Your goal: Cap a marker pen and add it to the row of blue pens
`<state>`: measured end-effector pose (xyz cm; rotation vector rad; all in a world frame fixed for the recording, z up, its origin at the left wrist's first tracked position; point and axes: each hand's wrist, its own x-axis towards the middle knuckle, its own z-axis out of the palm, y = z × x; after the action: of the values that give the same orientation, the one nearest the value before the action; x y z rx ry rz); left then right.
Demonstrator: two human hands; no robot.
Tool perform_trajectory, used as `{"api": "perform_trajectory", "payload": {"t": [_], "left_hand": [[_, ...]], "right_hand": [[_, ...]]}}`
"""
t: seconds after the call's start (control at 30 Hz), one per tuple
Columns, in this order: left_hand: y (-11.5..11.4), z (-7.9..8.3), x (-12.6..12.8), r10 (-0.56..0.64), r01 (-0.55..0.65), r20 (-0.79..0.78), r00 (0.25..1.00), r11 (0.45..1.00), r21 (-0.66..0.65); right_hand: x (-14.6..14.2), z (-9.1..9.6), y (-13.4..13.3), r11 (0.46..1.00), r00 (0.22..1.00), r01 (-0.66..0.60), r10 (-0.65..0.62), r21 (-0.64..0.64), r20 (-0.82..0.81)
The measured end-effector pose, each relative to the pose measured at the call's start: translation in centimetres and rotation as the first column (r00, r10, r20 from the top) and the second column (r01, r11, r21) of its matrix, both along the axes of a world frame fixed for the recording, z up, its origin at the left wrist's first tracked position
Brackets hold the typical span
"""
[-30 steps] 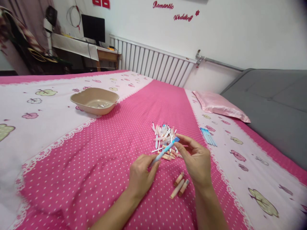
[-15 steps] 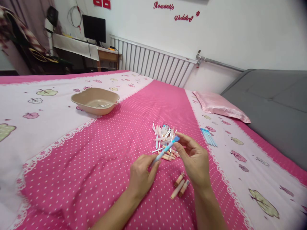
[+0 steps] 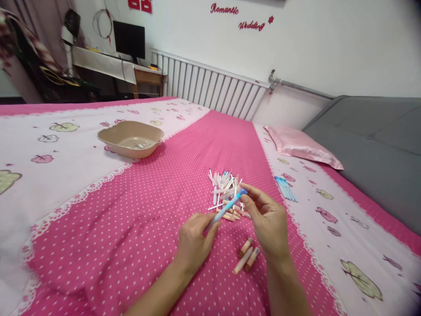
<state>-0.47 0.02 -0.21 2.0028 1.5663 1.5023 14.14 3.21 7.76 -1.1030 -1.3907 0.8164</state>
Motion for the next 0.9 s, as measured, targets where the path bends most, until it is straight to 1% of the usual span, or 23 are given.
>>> {"api": "perform_trajectory", "payload": {"t": [0.33, 0.67, 0.83, 0.9], "left_hand": [[0.03, -0.04, 0.02, -0.004, 0.003, 0.005, 1.0, 1.0, 0.018], [-0.01, 0.01, 0.0, -0.008, 0.008, 0.02, 1.0, 1.0, 0.01], [-0.02, 0.09, 0.0, -0.01, 0.01, 0.036, 0.999, 1.0, 0.018], [-0.03, 0.05, -0.04, -0.002, 0.001, 0.037, 0.999, 1.0, 0.012]], "right_hand": [[0.04, 0.02, 0.08, 1.0, 1.0, -0.015, 0.015, 0.001, 0.009], [-0.07, 0.01, -0.05, 0.999, 0.998, -0.053, 0.053, -0.01, -0.022], [-0.08, -0.01, 0.15, 0.999, 0.999, -0.048, 0.049, -0.02, 0.024], [-0.16, -0.15, 0.25, 0.996, 0.996, -0.072, 0.075, -0.057, 0.054]]}}
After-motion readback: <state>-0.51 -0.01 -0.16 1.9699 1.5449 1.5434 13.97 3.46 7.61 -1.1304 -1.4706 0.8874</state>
